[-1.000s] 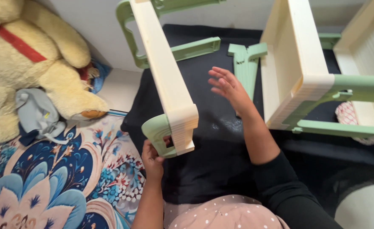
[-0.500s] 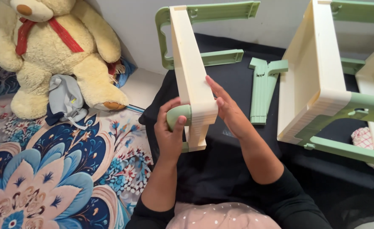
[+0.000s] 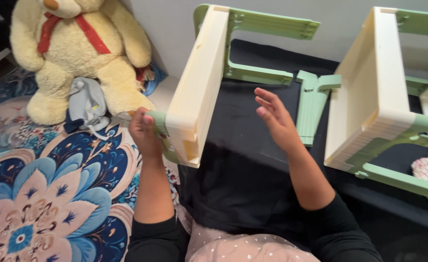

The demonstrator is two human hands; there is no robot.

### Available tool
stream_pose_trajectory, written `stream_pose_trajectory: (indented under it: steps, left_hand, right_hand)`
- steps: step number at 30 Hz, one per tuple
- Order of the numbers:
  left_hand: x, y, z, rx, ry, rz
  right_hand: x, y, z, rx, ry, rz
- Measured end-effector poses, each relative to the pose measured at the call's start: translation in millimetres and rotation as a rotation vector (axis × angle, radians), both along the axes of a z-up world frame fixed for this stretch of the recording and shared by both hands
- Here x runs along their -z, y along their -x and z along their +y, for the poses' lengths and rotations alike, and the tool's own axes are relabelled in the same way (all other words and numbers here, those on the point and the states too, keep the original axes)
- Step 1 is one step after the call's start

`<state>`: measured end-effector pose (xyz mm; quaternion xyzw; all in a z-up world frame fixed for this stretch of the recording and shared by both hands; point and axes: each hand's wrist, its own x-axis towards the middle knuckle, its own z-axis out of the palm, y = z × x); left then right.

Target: The person disassembles a small plastic storage unit by hand, removing green frame connectors and white drawer trays. They place the removed frame pieces into one of the trays and continue detaching additional components from the unit.

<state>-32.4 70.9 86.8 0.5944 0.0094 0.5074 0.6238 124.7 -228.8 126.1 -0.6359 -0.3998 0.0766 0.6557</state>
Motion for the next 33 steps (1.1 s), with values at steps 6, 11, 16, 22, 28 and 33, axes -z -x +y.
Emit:
stream_pose_trajectory:
  steps: [6, 11, 16, 22, 28, 33]
  left_hand:
    - [28, 5, -33, -0.265, -0.298, -0.010]
    - [15, 1, -69, -0.092, -0.401, -0.168]
    - [-4, -1, -80, -0.014, -0.744, -0.339]
    - [-10, 10, -84, -0.077, -0.955, -0.274]
    - [-16, 15, -82, -0.090, -1.056, -0.347]
    - [-15, 5, -70, -0.082, -1.124, -0.413]
  right_hand:
    - [-17, 7, 35, -0.259, -0.065, 0.270]
    - [-31, 5, 69, -0.131, 0.078, 0.303]
    - [-41, -11, 72, -0.116, 0.022, 0.299]
    - [-53, 12, 60, -0.010, -0.037, 0.227]
    - [-64, 39, 56, -0.007, -0.195, 0.151]
    - [-59, 50, 51, 0.035, -0.277, -0.031]
